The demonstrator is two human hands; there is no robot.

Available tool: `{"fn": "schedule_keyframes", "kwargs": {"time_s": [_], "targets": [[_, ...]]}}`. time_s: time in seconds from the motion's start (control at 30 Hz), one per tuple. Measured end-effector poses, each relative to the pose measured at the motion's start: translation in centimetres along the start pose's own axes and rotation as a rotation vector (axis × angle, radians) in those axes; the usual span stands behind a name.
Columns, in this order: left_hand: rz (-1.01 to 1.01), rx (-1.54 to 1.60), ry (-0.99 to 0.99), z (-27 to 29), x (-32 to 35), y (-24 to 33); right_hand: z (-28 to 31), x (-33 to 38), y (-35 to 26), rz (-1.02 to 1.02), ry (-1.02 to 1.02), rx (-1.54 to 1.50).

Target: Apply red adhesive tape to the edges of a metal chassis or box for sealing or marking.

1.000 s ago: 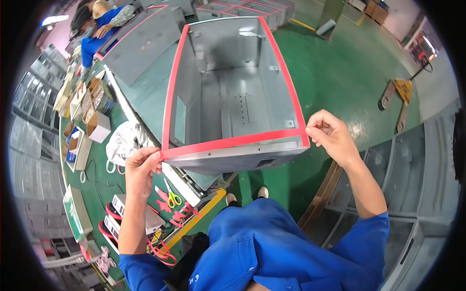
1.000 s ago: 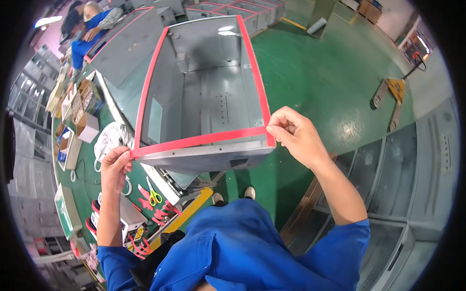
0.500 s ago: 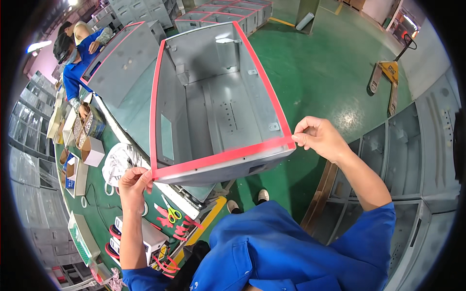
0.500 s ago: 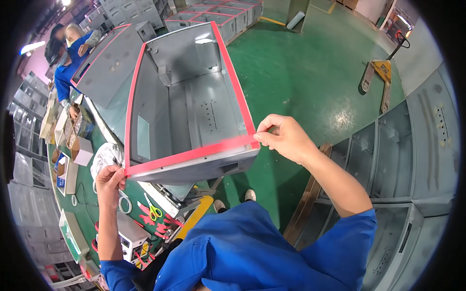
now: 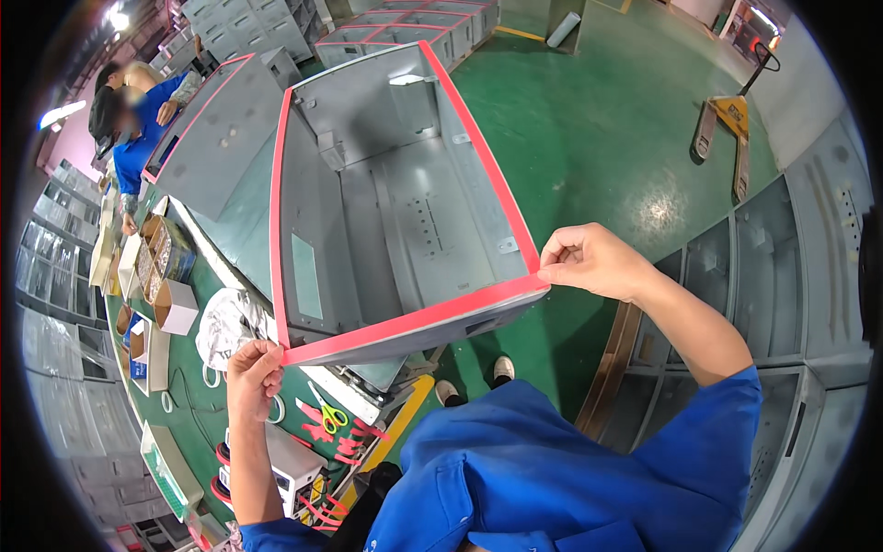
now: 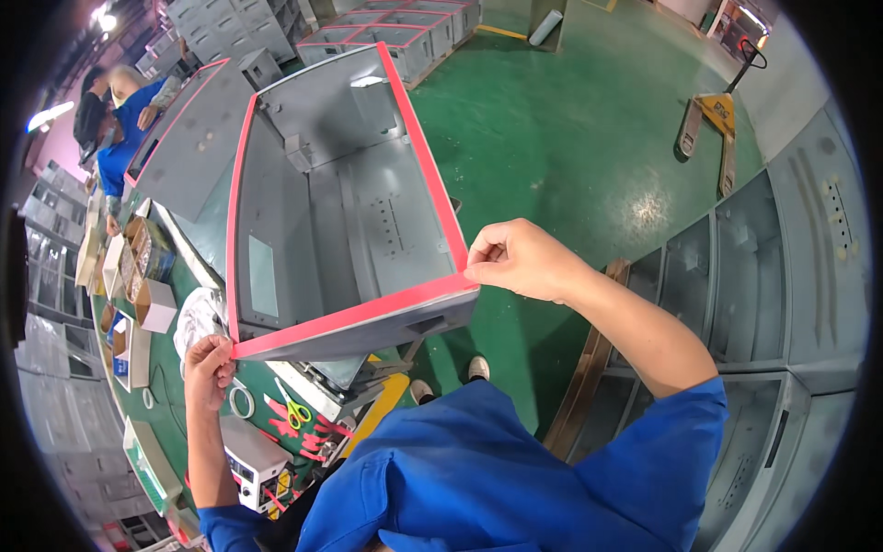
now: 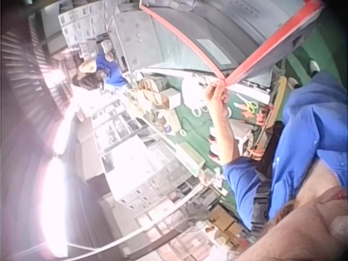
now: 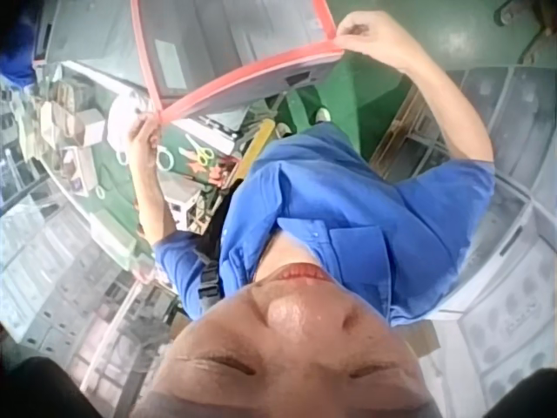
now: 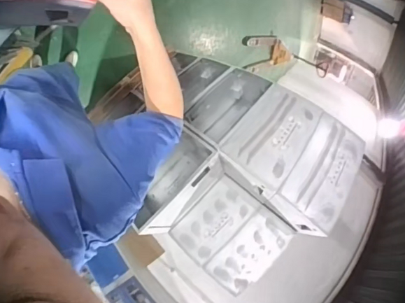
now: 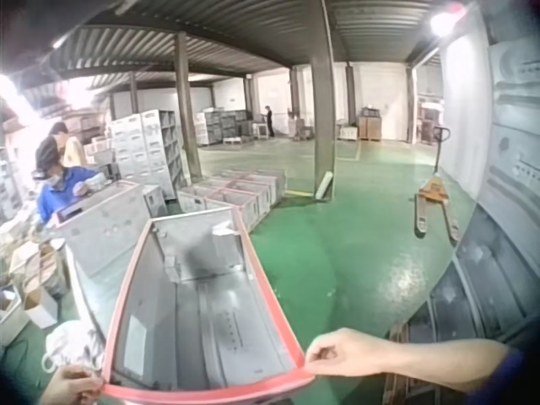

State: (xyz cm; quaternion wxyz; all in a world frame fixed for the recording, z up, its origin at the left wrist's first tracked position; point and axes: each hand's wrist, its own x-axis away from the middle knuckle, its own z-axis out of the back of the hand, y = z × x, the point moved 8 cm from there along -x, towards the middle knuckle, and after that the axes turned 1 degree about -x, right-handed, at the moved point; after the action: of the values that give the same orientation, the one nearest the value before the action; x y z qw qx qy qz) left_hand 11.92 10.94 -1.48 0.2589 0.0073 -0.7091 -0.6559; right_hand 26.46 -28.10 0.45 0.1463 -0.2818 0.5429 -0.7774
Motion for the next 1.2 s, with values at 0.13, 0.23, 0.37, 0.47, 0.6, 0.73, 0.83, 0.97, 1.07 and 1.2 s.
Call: {"fn": "schedule_keyframes", "kwargs": {"time_s": [0.13, 0.23, 0.37, 0.47, 0.6, 0.73, 0.83, 0.97, 1.07, 1.2], "targets": [[0.034, 0.016, 0.004, 0.12, -0.14, -0.24, -0.06, -0.03, -0.02, 0.036, -0.012, 0.011], [0.037, 0.028, -0.021, 0.23, -0.33, -0.4, -0.05, -0.15, 0.04, 0.025, -0.015, 0.028], [0.047, 0.044, -0.013, 0.15, -0.3, -0.36, -0.06, -0.19, 0.12, 0.021, -0.018, 0.077], [0.048, 0.046, -0.001, 0.13, -0.28, -0.32, -0.02, -0.22, 0.19, 0.001, -0.036, 0.103], [0.043, 0.049, -0.005, 0.2, -0.32, -0.41, 0.0, -0.31, 0.15, 0.012, -0.037, 0.116], [0.028, 0.044, -0.011, 0.13, -0.3, -0.34, 0.03, -0.34, 0.19, 0.015, -0.033, 0.108], [0.017, 0.043, -0.013, 0.1, -0.33, -0.32, 0.1, -0.42, 0.32, 0.056, -0.005, 0.078], [0.019, 0.032, 0.002, 0.16, -0.29, -0.31, 0.05, -0.32, 0.38, 0.029, -0.017, 0.095], [0.021, 0.028, 0.015, 0.32, -0.29, -0.39, -0.02, -0.31, 0.27, 0.042, -0.008, 0.089], [0.016, 0.03, 0.009, 0.24, -0.37, -0.41, 0.01, -0.18, 0.17, 0.056, 0.016, 0.062]]}}
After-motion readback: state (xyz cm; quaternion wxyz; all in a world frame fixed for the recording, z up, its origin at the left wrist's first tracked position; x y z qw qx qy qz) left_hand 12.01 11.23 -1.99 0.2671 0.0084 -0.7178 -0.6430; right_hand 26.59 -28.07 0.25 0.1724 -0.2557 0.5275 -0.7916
